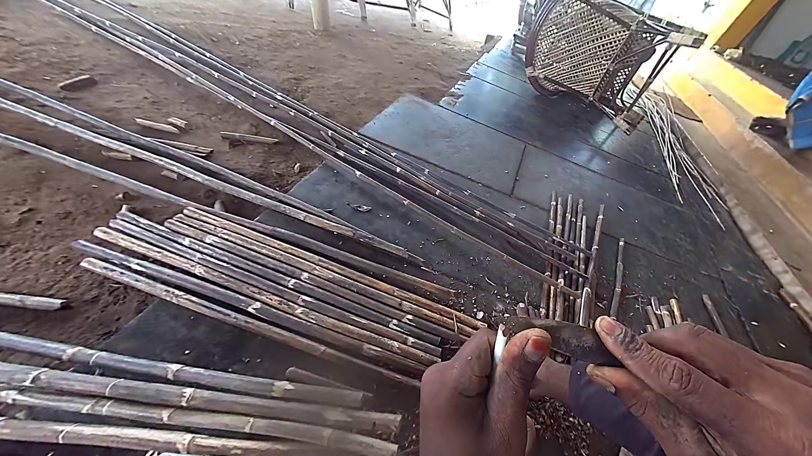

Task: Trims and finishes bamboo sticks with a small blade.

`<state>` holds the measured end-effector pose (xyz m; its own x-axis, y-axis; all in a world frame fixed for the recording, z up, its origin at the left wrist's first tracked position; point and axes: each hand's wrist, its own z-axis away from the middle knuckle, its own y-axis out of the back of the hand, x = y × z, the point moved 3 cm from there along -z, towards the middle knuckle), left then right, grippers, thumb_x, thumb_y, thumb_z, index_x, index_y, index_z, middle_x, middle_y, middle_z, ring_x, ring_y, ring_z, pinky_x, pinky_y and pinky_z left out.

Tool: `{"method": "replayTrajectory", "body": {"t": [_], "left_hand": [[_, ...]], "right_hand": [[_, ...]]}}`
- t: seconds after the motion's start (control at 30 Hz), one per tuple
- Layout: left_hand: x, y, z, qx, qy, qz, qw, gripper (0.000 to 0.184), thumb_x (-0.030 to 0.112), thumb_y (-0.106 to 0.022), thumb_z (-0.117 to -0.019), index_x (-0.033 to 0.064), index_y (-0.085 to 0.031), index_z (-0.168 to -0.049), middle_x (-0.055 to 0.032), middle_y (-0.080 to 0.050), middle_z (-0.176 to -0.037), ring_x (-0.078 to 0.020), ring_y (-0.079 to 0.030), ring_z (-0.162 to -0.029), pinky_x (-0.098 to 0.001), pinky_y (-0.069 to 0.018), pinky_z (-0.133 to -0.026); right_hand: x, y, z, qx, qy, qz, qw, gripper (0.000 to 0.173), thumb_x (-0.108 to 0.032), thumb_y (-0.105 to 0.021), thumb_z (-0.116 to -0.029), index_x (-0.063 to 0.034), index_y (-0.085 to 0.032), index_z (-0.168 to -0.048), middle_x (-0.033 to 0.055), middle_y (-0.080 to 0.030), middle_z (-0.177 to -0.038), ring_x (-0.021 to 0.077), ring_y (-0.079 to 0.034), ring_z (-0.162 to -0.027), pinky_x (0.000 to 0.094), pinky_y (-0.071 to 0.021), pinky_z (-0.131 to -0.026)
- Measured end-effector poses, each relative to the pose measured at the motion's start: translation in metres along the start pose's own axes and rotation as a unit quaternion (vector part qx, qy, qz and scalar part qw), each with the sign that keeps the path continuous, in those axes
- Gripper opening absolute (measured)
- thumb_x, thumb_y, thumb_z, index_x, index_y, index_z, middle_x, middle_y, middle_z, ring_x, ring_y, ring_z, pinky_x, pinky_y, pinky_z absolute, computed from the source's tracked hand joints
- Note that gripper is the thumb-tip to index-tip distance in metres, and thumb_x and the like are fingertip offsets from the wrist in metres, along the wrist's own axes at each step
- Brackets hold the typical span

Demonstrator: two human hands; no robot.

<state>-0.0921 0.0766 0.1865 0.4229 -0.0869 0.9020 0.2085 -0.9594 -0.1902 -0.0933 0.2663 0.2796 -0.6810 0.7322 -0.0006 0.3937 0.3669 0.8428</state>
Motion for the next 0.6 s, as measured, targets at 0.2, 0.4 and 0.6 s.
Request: {"method": "replayTrajectory", "body": {"t": [0.2, 0.4, 0.6], "left_hand": [[-0.003, 0.000, -0.001, -0.024, 0.021, 0.042, 0.999, 0.039, 0.038, -0.051, -0.1092, 0.0070, -0.073, -0.098, 0.0052, -0.047, -0.060, -0.0034, -0.039, -0.045, -0.0203, -0.0337, -0.039], [0.000, -0.004, 0.001, -0.040, 0.039, 0.102, 0.993, 0.031, 0.028, -0.043, -0.1124, 0.0082, -0.065, -0.121, 0.0027, -0.044, -0.065, -0.0074, -0.038, -0.047, -0.0232, -0.0349, -0.038], [0.000, -0.006, 0.001, -0.071, 0.001, 0.093, 0.993, 0.036, 0.029, -0.047, -0.1113, 0.0054, -0.066, -0.130, 0.0005, -0.051, -0.071, -0.0072, -0.042, -0.050, -0.0234, -0.0376, -0.040]], "right_hand": [[0.005, 0.006, -0.005, 0.028, -0.038, -0.035, 0.998, 0.029, -0.033, -0.072, -0.0979, -0.0179, -0.077, -0.122, 0.0016, -0.072, -0.090, 0.0069, -0.067, -0.077, 0.0237, -0.0548, -0.063], [0.011, 0.005, -0.004, 0.006, -0.041, -0.074, 0.996, 0.028, -0.032, -0.072, -0.0979, -0.0166, -0.077, -0.121, 0.0014, -0.073, -0.093, 0.0058, -0.068, -0.080, 0.0225, -0.0560, -0.065], [0.012, 0.002, -0.002, -0.030, -0.038, -0.105, 0.993, 0.028, -0.032, -0.073, -0.0975, -0.0155, -0.078, -0.120, 0.0016, -0.074, -0.092, 0.0066, -0.068, -0.080, 0.0240, -0.0558, -0.065]]}}
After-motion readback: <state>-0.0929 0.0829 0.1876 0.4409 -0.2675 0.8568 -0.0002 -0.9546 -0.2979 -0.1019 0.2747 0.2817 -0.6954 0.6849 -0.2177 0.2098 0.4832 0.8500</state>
